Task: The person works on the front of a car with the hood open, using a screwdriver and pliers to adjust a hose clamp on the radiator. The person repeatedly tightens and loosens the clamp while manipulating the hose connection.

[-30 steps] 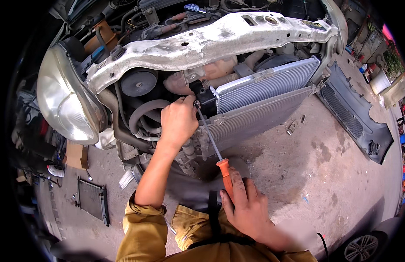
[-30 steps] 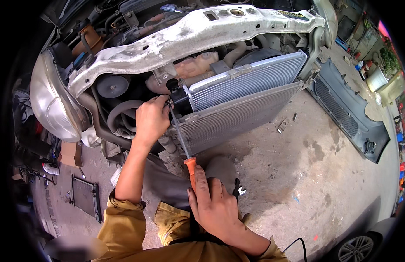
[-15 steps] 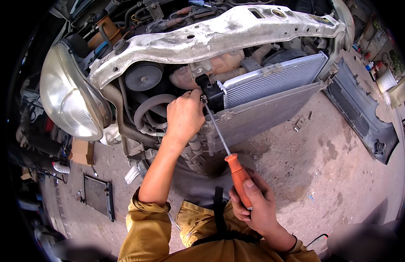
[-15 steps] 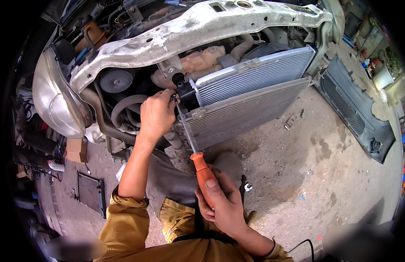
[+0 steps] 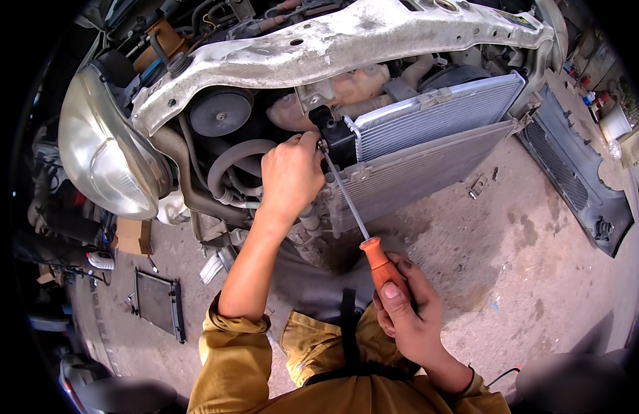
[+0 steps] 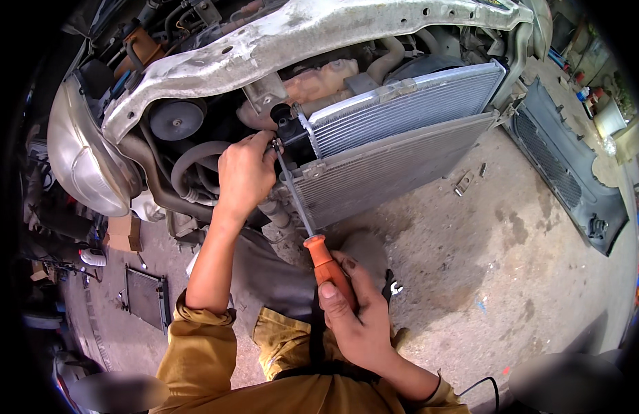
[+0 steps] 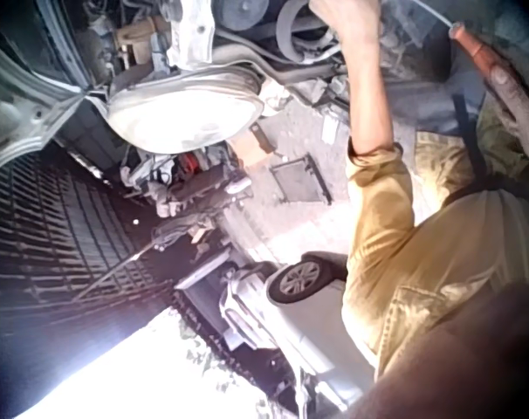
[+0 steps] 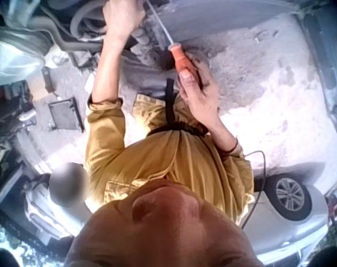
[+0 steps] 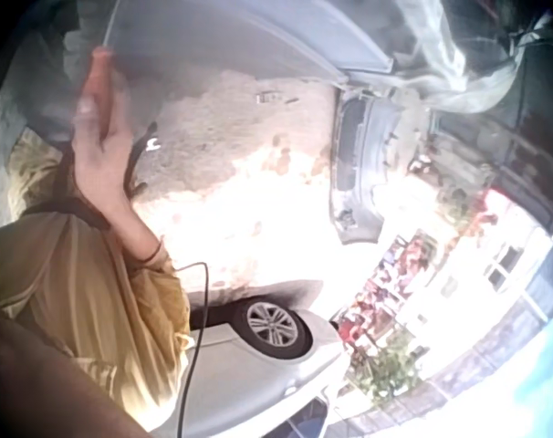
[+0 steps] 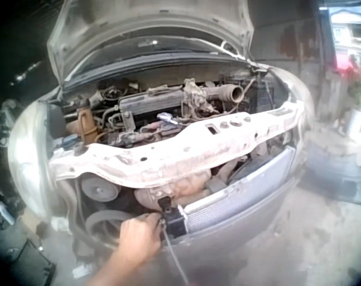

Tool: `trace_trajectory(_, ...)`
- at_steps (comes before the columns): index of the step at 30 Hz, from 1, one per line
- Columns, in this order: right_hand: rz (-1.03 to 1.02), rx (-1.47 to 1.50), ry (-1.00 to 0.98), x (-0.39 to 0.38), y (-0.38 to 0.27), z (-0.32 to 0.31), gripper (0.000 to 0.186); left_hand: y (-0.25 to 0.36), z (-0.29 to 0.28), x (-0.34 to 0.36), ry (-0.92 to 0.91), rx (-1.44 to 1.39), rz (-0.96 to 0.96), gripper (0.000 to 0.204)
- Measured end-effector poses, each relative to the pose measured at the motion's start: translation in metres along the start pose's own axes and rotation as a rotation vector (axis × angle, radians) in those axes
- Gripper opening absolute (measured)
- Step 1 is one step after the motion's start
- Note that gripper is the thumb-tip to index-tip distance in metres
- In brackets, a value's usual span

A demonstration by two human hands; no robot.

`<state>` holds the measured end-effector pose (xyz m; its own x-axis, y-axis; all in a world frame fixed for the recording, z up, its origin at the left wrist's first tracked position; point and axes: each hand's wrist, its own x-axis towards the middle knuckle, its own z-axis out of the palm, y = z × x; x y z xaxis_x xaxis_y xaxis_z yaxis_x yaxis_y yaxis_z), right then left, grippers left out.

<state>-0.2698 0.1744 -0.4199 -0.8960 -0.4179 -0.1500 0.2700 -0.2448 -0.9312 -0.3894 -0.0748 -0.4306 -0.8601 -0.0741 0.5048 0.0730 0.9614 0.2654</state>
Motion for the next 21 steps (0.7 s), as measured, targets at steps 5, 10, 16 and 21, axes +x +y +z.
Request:
trace_trajectory(5,0.468,1.008,-0.173,-0.007,0.003,-0.002,0.051,0.004,-0.004,0.004,-0.039,-0.003,-0.059,0.022)
trace_trajectory(10,-0.141,-0.477,-0.085,-0.004,-0.009,-0.005,0.057,0.001,0.001,0.002,-0.008,0.022,-0.012,0.022)
trace_trajectory(16,-0.494,-1.294,0.044,-0.004,-0.01,-0.001,0.063,0.001,-0.001,0.002,0.023,0.011,-0.01,0.022)
trace_trajectory(21,-0.179,-0.343,0.036,0.0,0.004,0.0,0.054,0.001,0.002,0.001,0.025,0.013,0.0,0.024)
